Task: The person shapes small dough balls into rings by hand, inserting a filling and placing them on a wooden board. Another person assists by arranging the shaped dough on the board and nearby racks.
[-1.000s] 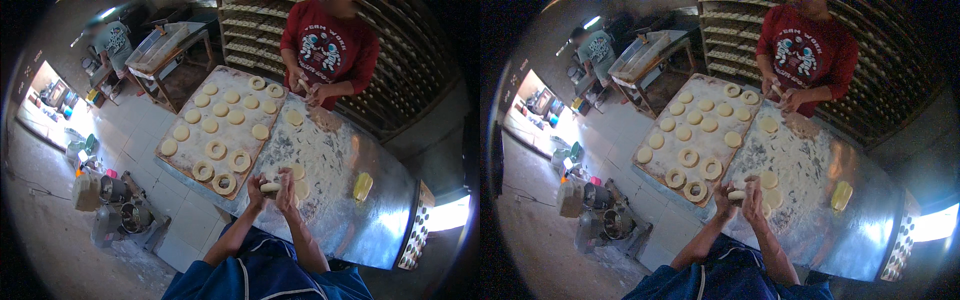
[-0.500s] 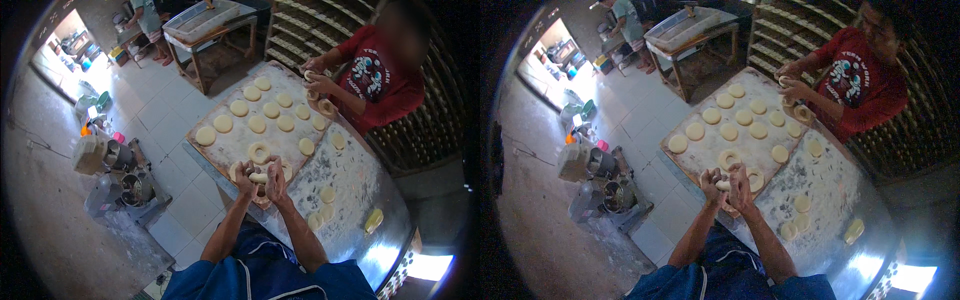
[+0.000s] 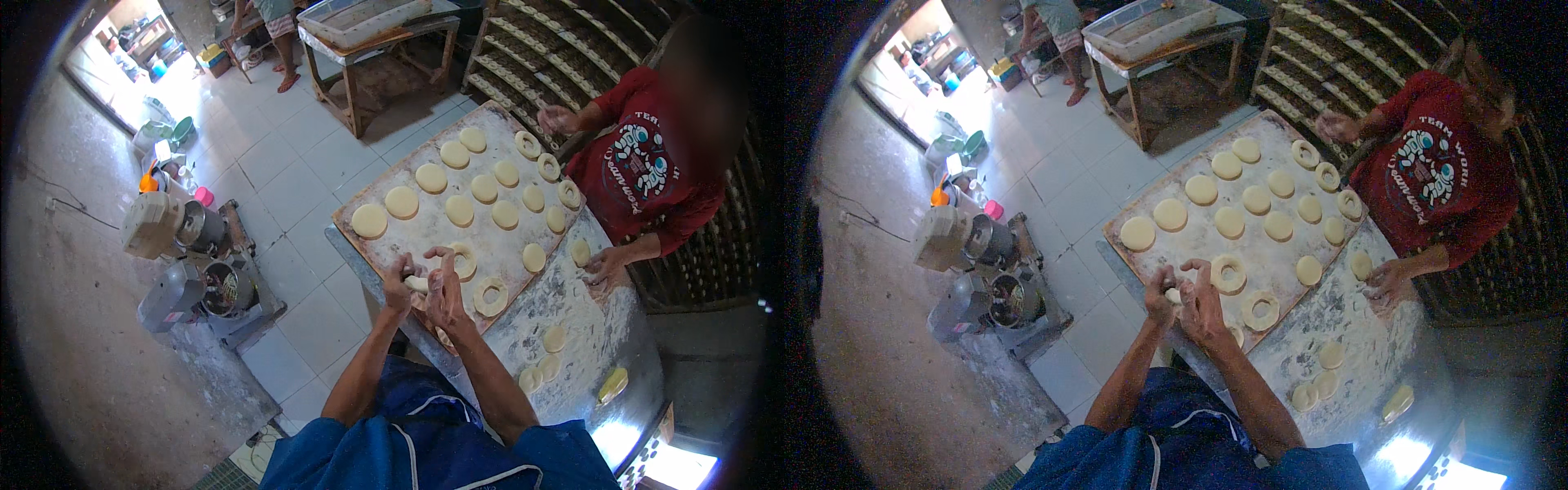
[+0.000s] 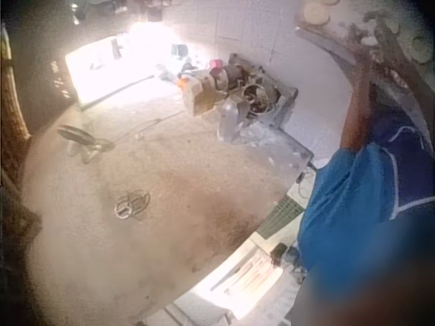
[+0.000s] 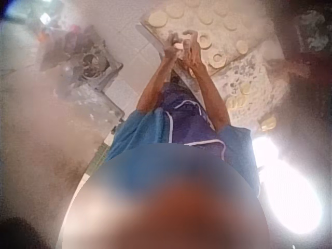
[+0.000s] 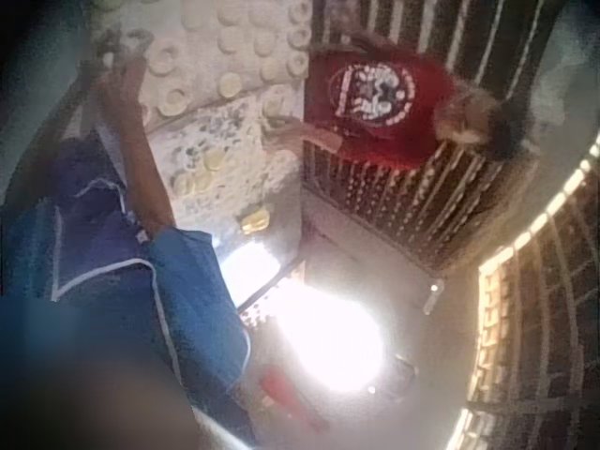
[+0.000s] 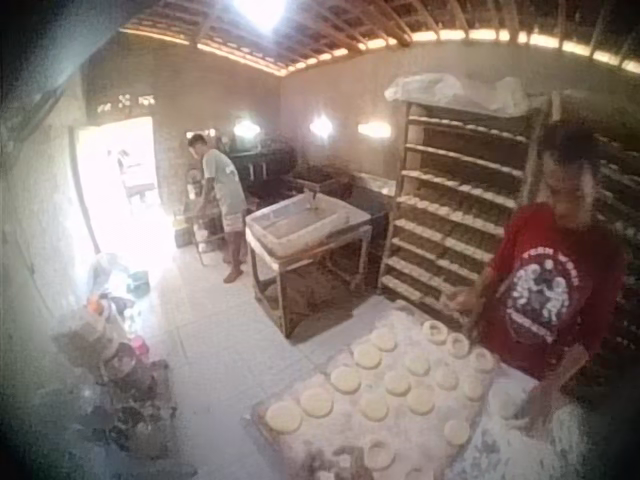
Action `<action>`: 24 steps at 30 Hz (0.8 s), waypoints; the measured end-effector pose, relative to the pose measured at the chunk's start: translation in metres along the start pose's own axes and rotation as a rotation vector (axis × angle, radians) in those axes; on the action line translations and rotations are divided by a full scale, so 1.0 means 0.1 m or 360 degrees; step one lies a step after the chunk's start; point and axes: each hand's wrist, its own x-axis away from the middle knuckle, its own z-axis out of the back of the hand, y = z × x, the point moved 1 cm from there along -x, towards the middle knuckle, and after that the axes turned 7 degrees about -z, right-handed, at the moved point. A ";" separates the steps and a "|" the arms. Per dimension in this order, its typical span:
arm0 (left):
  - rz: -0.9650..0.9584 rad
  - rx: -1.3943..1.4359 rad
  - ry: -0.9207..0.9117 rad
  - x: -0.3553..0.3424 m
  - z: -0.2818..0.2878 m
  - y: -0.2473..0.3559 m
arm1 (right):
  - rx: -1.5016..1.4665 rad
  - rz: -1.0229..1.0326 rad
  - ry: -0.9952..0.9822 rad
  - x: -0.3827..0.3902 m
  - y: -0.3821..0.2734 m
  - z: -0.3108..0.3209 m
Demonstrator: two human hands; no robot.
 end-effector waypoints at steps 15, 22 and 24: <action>-0.0454 -0.2189 -0.0029 -0.51 0.44 0.30 | 0.0796 -0.0125 0.0113 -0.71 0.20 -0.14; -0.0522 -0.1847 -0.0339 -0.48 0.52 0.41 | 0.1290 0.0531 0.0122 -1.59 0.52 -0.14; -0.0433 -0.1808 -0.0321 -0.52 0.51 0.39 | 0.1396 0.0627 0.0088 -1.82 0.56 -0.23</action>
